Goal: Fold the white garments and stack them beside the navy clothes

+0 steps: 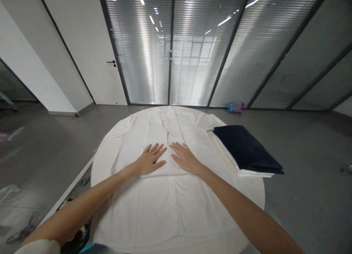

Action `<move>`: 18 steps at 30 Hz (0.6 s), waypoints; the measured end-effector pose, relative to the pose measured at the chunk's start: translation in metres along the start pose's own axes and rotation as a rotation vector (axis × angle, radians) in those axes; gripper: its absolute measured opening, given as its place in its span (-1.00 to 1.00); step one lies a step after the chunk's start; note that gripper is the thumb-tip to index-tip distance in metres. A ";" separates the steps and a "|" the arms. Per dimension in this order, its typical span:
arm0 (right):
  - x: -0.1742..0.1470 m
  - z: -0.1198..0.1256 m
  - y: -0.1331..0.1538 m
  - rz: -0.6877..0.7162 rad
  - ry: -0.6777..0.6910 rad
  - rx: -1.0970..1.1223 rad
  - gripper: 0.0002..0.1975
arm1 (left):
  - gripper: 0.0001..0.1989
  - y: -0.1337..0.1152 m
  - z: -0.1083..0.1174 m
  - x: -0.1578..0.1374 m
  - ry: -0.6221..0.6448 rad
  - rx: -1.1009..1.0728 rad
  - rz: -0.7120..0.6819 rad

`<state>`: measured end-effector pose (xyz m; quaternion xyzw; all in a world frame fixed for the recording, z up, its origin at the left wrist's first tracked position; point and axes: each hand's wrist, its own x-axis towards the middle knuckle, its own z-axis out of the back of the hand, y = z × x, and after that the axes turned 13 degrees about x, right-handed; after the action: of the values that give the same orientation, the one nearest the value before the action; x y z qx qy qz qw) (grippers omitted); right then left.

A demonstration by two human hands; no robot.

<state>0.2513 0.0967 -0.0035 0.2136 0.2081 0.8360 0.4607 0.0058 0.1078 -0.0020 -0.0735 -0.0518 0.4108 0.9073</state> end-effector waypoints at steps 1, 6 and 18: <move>0.000 0.002 -0.001 -0.005 -0.047 0.017 -0.48 | -0.33 0.002 0.000 0.001 -0.008 -0.004 -0.004; -0.002 0.006 -0.008 -0.037 -0.233 0.015 -0.64 | -0.54 0.040 0.021 0.044 -0.111 -0.036 -0.010; -0.005 0.002 -0.011 -0.079 -0.184 0.056 -0.67 | -0.64 0.160 0.050 0.239 -0.202 0.099 0.284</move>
<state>0.2620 0.0984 -0.0084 0.2937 0.1966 0.7879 0.5043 0.0371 0.3970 0.0270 0.0062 -0.1112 0.5422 0.8328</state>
